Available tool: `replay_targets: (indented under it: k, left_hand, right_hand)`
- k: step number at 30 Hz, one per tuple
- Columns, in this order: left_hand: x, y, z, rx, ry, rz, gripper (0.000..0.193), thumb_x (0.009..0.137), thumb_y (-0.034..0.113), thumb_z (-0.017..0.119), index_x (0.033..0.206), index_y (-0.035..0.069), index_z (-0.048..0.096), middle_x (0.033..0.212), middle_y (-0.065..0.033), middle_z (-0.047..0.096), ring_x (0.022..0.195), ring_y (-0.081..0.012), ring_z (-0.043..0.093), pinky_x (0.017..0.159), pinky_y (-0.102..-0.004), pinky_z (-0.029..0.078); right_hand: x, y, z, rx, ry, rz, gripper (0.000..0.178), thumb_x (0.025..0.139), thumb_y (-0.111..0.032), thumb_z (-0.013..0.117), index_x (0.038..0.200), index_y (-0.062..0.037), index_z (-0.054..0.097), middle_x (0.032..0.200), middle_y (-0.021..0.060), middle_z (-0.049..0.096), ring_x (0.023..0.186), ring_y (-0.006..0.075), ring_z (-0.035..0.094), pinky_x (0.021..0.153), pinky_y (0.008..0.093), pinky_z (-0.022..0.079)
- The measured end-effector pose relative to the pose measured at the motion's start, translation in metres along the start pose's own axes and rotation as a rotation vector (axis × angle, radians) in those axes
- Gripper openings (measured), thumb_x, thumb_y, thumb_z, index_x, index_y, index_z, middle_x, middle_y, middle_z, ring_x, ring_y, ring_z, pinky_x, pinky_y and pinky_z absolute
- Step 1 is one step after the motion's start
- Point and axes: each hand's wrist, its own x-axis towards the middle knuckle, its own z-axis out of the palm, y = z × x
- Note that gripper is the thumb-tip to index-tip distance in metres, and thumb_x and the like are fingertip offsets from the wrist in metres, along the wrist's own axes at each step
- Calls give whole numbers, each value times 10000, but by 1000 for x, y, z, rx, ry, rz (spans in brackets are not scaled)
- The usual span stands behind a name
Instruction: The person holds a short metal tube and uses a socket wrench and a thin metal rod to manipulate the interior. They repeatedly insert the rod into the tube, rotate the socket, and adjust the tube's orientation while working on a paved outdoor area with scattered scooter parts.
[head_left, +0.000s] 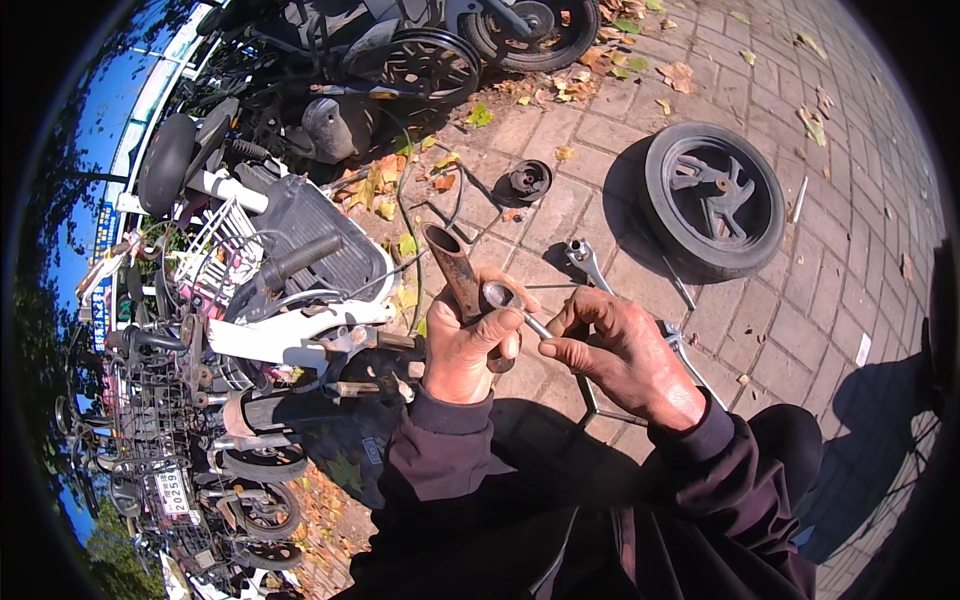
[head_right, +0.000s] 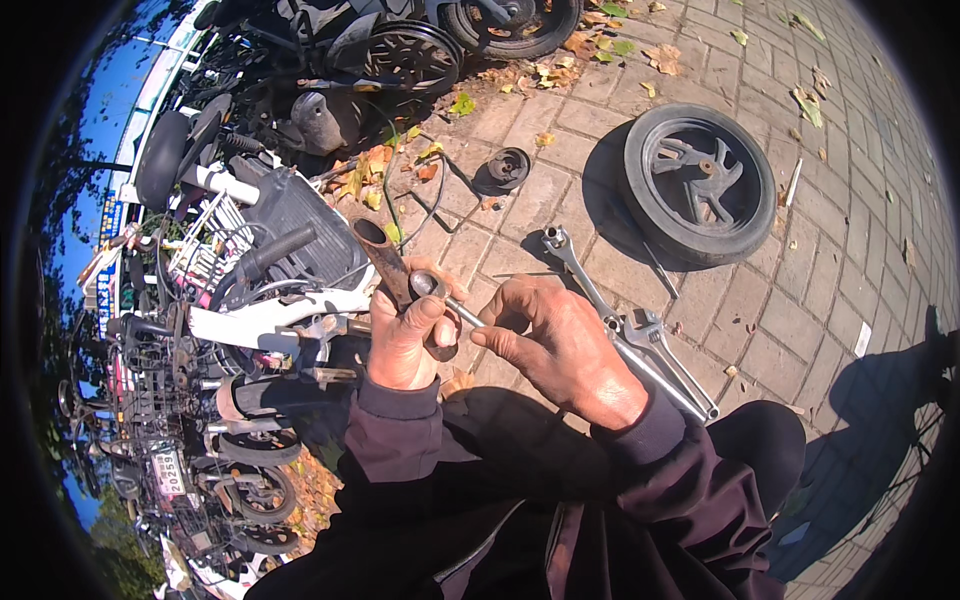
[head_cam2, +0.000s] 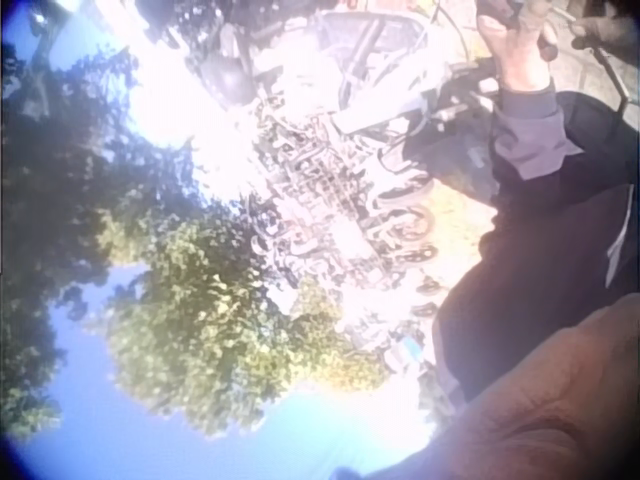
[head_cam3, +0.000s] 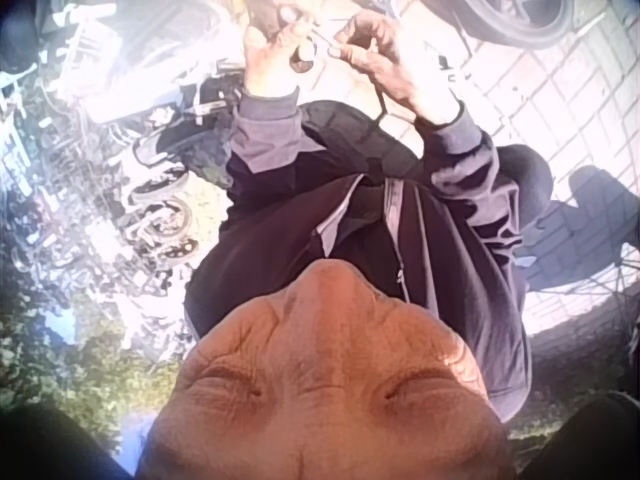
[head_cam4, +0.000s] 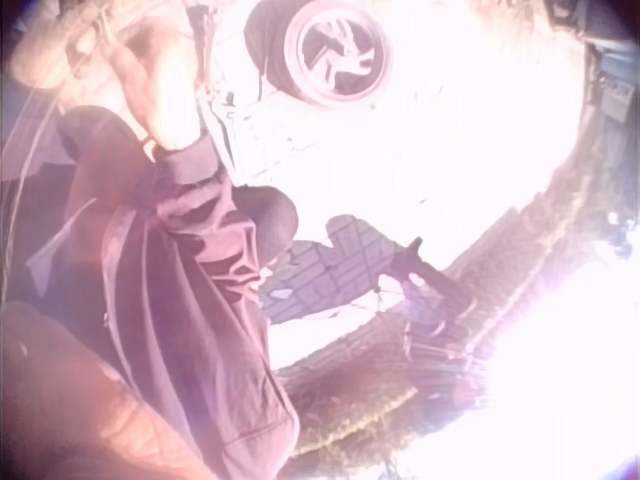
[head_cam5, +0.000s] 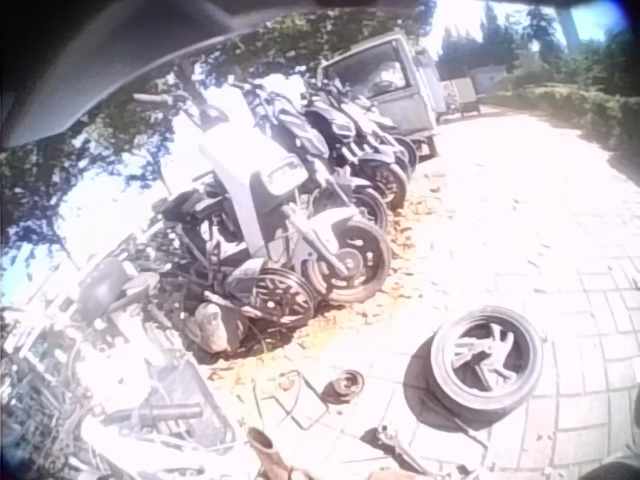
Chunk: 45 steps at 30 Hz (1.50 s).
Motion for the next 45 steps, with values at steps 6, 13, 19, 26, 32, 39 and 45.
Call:
replay_targets:
  k: [6,13,19,26,32,39,45]
  left_hand:
    - [1,-2,0,19,-2,7,479,815,201,869,1140,42,555,942,-129,678,573,-113,595,543,-237,501]
    - [0,-2,-3,-17,4,27,468,814,185,869,1137,46,560,954,-135,682,575,-116,595,545,-237,497]
    - [1,-5,-4,35,-33,1,454,794,156,881,1110,45,574,946,-167,702,576,-127,601,544,-242,497]
    - [1,-1,-2,4,6,45,450,797,163,879,1100,42,569,917,-144,690,568,-121,592,545,-245,501]
    - [1,0,0,40,4,32,465,789,162,883,1097,37,558,909,-143,688,563,-114,591,546,-244,503]
    - [0,0,3,12,27,37,485,780,155,886,1114,37,555,909,-145,687,562,-115,595,543,-243,502]
    - [0,-1,0,29,0,29,465,773,148,893,1083,22,570,909,-156,696,563,-125,603,532,-238,496]
  right_hand:
    - [-1,-4,1,-100,59,-31,378,910,-319,769,958,23,615,763,130,605,685,239,579,635,372,460]
    - [-1,-7,-3,143,-107,59,370,918,-306,761,885,24,597,774,126,583,678,230,548,639,375,458]
    - [0,-4,2,-107,87,-8,361,909,-312,763,876,10,603,795,123,588,740,267,581,678,393,457]
    - [-2,-10,-5,-5,-63,-56,338,990,-324,658,999,14,643,802,153,607,748,301,606,683,417,466]
    - [-1,1,1,28,4,41,320,920,-308,750,993,-10,660,832,142,619,777,261,613,674,387,466]
    - [0,-3,4,39,32,-37,339,913,-319,765,934,-5,641,818,134,581,750,256,579,670,377,460]
    - [-3,-4,1,134,-26,58,319,903,-271,783,894,7,626,806,133,555,734,269,564,670,385,453]
